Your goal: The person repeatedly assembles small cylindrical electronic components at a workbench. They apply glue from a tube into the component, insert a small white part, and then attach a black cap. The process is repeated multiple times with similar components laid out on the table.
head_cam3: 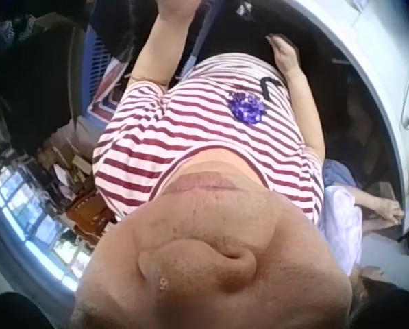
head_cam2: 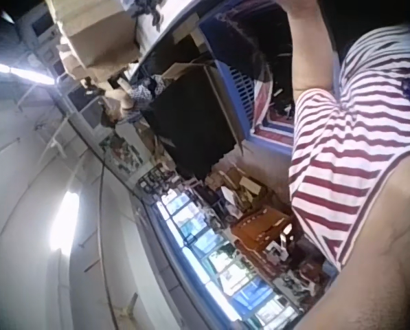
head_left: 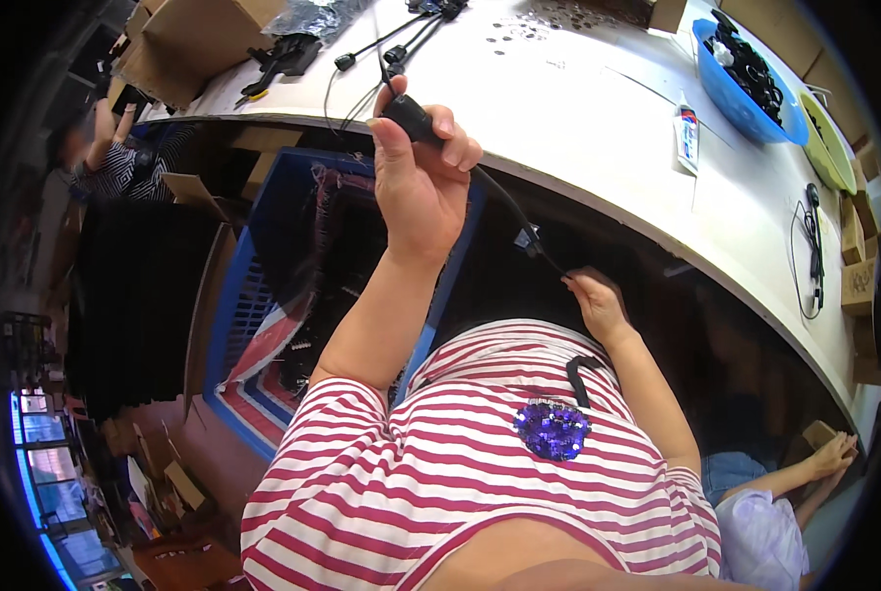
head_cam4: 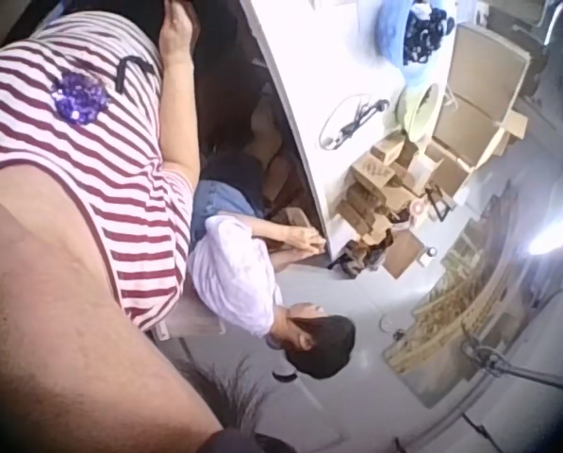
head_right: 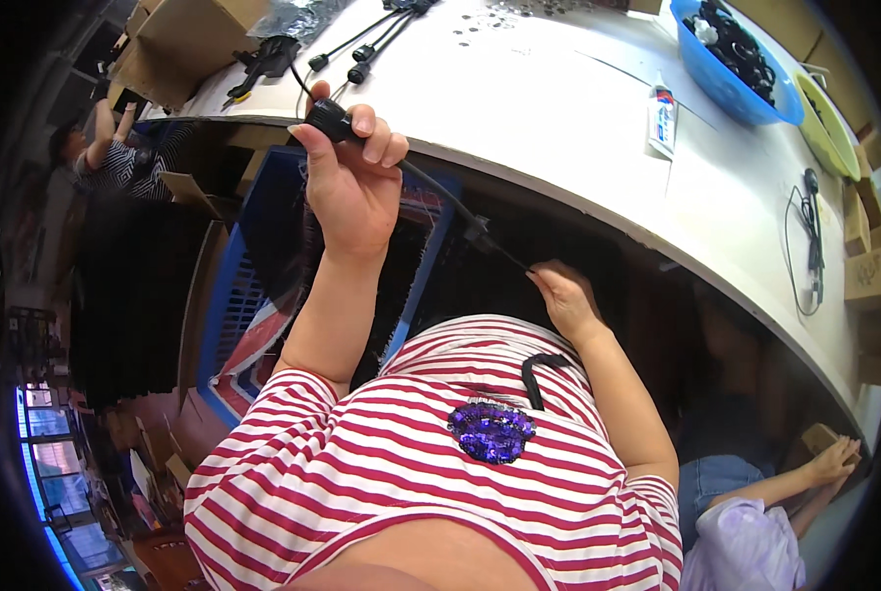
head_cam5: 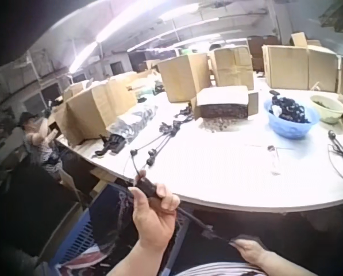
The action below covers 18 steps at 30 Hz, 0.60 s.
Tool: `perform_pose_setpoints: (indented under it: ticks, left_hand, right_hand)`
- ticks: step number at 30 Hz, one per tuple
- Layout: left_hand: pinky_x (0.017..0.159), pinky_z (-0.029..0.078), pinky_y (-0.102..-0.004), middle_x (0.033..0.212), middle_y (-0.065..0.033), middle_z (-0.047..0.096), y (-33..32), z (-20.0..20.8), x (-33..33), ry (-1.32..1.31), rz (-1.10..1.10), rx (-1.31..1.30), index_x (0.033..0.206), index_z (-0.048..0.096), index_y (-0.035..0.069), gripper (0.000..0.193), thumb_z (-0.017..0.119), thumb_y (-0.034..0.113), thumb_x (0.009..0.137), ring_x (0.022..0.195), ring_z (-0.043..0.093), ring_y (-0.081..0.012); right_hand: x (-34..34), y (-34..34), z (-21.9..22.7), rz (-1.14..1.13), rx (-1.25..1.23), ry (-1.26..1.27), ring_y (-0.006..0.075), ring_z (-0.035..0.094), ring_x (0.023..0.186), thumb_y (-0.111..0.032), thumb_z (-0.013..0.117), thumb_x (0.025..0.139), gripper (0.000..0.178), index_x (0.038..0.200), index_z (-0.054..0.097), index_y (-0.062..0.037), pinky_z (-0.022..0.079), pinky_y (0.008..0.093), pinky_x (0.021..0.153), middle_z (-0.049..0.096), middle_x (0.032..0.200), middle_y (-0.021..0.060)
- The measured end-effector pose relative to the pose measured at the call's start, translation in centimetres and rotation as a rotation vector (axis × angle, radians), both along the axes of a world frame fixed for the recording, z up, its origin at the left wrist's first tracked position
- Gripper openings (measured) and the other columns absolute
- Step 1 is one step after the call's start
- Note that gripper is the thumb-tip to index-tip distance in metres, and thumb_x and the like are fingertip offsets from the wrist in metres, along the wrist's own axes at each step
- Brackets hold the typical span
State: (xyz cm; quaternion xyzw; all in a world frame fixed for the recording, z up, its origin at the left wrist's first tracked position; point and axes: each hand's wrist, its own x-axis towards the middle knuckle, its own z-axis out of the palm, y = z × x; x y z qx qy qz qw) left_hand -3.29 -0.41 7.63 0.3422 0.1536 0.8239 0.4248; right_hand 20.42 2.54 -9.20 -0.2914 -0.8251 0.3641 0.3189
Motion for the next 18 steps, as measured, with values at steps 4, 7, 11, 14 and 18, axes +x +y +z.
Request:
perform_pose_setpoints:
  ticks: [4,7,11,14,18]
  left_hand:
    - [0.057,0.032,-0.0245,0.074,-0.0023,0.045,-0.5,0.8,-0.8,0.026,0.041,-0.010,0.121,0.040,0.019,0.048,0.048,0.048,0.084,0.060,0.038,-0.0101]
    - [0.057,0.032,-0.0247,0.075,-0.0024,0.046,-0.9,1.0,-1.5,0.049,0.059,0.000,0.122,0.040,0.018,0.049,0.048,0.048,0.084,0.059,0.038,-0.0101]
    - [0.057,0.035,-0.0255,0.076,-0.0041,0.049,-0.6,0.9,-1.6,0.097,0.001,0.004,0.124,0.033,0.014,0.055,0.049,0.048,0.084,0.059,0.043,-0.0118]
    - [0.059,0.036,-0.0256,0.078,-0.0052,0.049,-0.3,0.0,-0.3,0.167,-0.101,-0.025,0.126,0.031,0.009,0.057,0.049,0.045,0.085,0.061,0.043,-0.0127]
    - [0.066,0.037,-0.0253,0.084,-0.0079,0.049,-1.1,-4.3,4.0,0.244,-0.295,-0.120,0.125,0.031,0.002,0.057,0.047,0.041,0.088,0.072,0.044,-0.0137]
  right_hand:
    - [-0.8,0.4,0.0,0.027,0.173,-0.113,0.0309,0.056,0.077,-0.008,0.060,0.077,0.008,0.084,0.061,-0.0039,0.044,0.0378,0.069,0.060,0.080,0.0113]
    - [-0.8,0.5,-0.8,0.065,0.193,-0.159,0.0300,0.056,0.079,-0.008,0.059,0.078,0.006,0.083,0.061,-0.0042,0.044,0.0374,0.070,0.059,0.080,0.0103]
    - [-0.5,0.4,-1.2,0.079,0.212,-0.278,0.0299,0.056,0.087,-0.011,0.059,0.079,0.012,0.088,0.061,-0.0034,0.044,0.0365,0.076,0.060,0.087,0.0121]
    - [-0.5,0.8,1.8,0.019,0.070,-0.219,0.0301,0.057,0.091,-0.014,0.061,0.079,0.020,0.095,0.061,-0.0017,0.044,0.0362,0.081,0.061,0.094,0.0150]
    - [-1.5,1.3,13.1,-0.083,0.298,0.159,0.0272,0.057,0.089,-0.012,0.064,0.075,0.027,0.100,0.060,-0.0031,0.045,0.0335,0.078,0.062,0.095,0.0107]
